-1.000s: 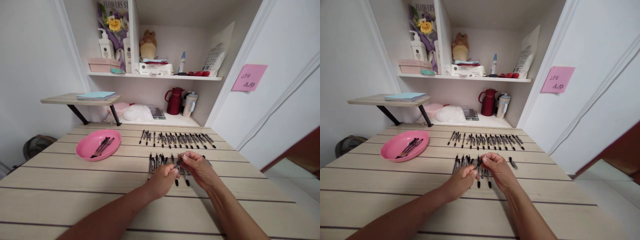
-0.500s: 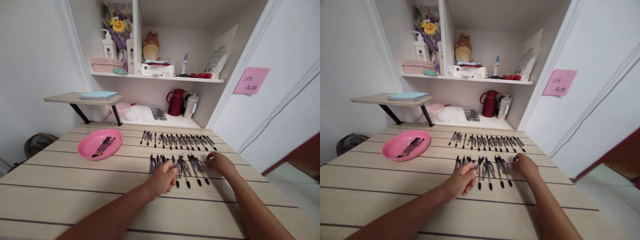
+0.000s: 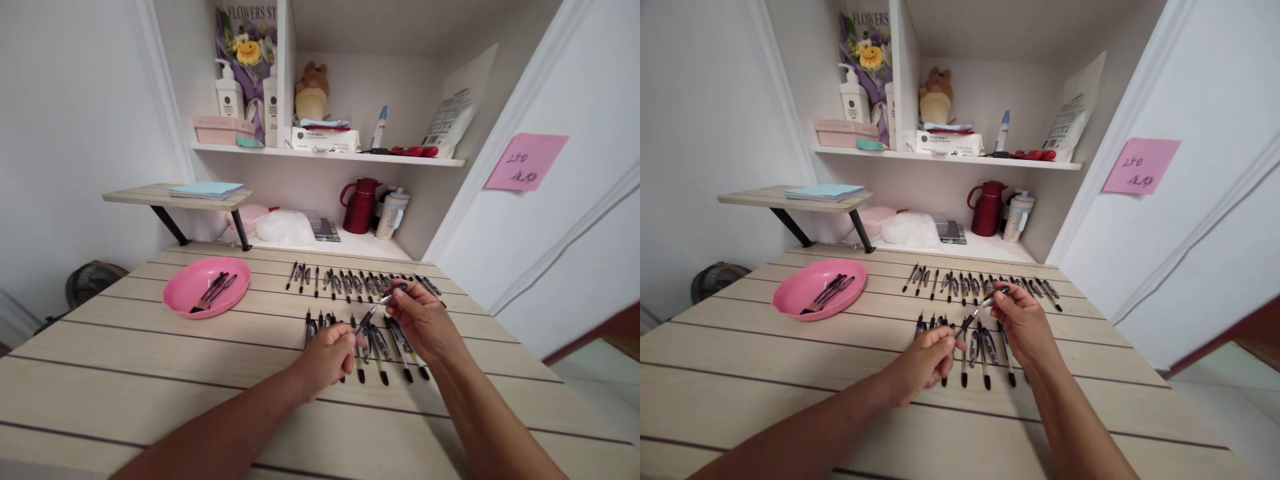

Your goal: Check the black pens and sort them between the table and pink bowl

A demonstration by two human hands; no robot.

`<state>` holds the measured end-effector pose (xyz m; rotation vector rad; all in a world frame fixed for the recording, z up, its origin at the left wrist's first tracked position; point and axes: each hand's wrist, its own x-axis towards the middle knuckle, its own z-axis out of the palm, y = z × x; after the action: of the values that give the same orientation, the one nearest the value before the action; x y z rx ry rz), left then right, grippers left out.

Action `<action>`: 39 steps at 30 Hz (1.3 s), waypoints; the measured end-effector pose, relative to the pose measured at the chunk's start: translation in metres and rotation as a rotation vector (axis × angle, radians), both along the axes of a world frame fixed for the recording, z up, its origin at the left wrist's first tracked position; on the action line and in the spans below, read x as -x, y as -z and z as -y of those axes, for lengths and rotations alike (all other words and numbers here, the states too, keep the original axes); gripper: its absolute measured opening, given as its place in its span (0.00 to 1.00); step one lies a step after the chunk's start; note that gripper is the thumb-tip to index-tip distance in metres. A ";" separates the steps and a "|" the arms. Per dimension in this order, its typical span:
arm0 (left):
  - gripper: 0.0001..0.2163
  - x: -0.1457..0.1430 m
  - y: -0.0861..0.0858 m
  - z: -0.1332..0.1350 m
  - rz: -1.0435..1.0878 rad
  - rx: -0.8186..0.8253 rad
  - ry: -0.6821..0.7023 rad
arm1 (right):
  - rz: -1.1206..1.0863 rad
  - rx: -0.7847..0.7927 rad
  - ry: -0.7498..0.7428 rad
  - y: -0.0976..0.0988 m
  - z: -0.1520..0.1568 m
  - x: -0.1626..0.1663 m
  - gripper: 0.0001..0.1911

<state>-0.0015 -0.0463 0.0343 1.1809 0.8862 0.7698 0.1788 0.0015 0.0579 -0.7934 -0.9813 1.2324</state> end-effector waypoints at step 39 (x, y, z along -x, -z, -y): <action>0.12 0.007 -0.051 -0.065 -0.418 -0.750 -0.302 | 0.124 -0.103 -0.071 -0.033 -0.050 0.048 0.15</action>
<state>-0.0081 0.0187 0.0857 1.9433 1.1815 1.1820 0.1311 0.0517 0.0912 -0.7669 -1.1729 1.1943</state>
